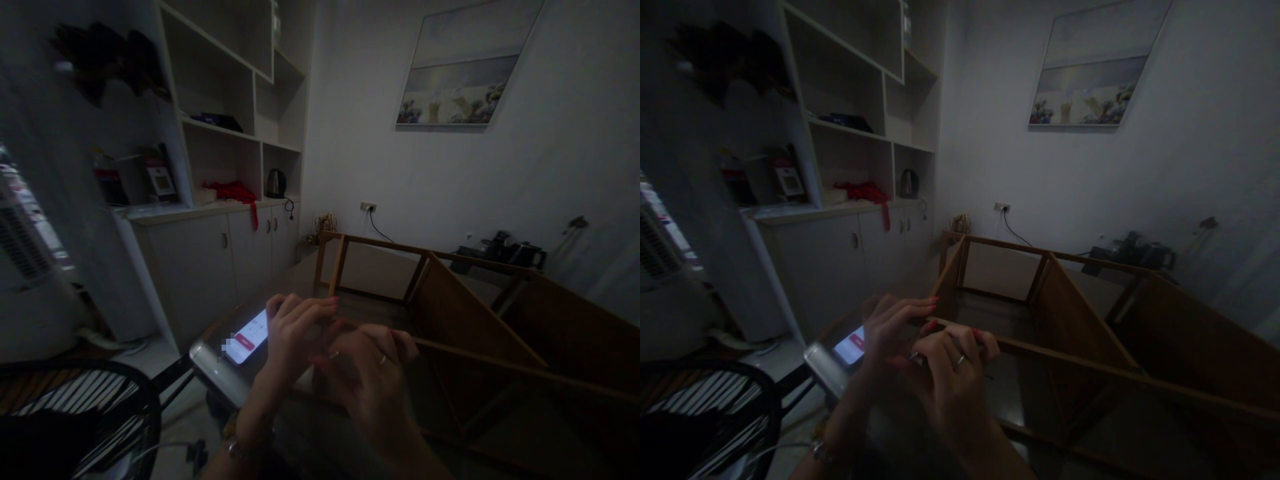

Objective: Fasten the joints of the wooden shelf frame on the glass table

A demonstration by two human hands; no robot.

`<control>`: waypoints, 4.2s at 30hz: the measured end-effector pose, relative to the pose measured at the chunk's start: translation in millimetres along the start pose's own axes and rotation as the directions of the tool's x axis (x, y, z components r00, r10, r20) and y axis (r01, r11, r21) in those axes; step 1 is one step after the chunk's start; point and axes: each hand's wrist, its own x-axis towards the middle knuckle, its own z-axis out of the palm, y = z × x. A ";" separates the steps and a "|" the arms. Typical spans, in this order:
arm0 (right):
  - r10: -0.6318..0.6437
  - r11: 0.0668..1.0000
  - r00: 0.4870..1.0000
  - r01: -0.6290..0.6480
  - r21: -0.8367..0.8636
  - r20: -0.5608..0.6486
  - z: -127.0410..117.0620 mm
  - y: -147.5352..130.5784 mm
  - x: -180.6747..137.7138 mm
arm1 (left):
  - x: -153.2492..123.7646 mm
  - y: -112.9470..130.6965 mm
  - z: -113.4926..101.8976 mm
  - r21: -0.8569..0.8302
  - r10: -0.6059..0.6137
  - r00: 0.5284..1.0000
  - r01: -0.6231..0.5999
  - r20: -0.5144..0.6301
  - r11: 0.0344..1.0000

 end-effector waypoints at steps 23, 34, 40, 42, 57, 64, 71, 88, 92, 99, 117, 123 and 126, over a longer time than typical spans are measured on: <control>-0.170 0.985 0.982 0.167 0.041 0.082 3.1 6.1 -8.5 | -4.9 -5.2 4.0 -0.019 -0.016 1.000 0.016 -0.004 1.000; -0.245 0.968 0.959 0.249 -0.013 0.140 7.4 9.9 -11.5 | -0.9 -1.5 3.2 0.006 0.019 0.998 -0.019 -0.054 1.000; -0.285 0.958 0.934 0.271 0.094 0.215 2.9 13.6 -7.7 | -2.1 -4.0 1.0 -0.029 0.012 1.000 -0.013 -0.008 1.000; -0.293 0.954 0.934 0.271 0.129 0.203 2.1 14.8 -5.1 | -2.7 -5.0 0.2 -0.039 0.010 1.000 -0.009 0.009 0.999; -0.444 0.876 0.894 0.420 0.235 0.058 1.6 26.8 0.7 | -3.0 -2.2 -0.7 -0.022 -0.014 1.000 0.014 0.026 1.000; -0.399 0.906 0.906 0.367 0.210 0.141 5.1 17.9 -3.2 | -5.2 -6.0 2.3 -0.006 -0.010 1.000 0.010 0.006 1.000; -0.389 0.906 0.886 0.318 0.279 0.254 0.6 26.0 1.6 | -4.3 -3.1 1.2 -0.019 -0.030 0.999 0.031 0.011 0.999; -0.295 0.935 0.877 0.183 0.304 0.380 -12.5 23.8 8.5 | -1.7 -1.4 1.7 -0.005 -0.004 1.000 0.004 -0.024 1.000; -0.175 0.973 0.950 0.127 0.192 0.257 -4.0 12.4 1.7 | -2.4 -4.3 4.0 0.004 0.018 0.999 -0.018 -0.045 1.000; -0.187 0.974 0.972 0.166 0.154 0.140 12.1 7.1 -10.7 | -5.2 -6.3 2.8 0.017 -0.004 1.000 0.004 0.014 1.000; -0.215 0.971 0.973 0.205 0.122 0.082 7.1 6.2 -7.5 | -3.5 -7.1 2.7 0.022 0.011 1.000 -0.010 -0.015 1.000; -0.242 0.964 0.959 0.221 0.146 0.145 4.3 10.1 -6.2 | -7.9 -6.4 -5.2 -0.035 -0.041 0.993 0.045 0.109 0.998; -0.255 0.961 0.953 0.233 0.148 0.160 2.9 10.2 -4.2 | -8.2 -6.3 -10.1 -0.024 -0.042 0.989 0.046 0.144 0.999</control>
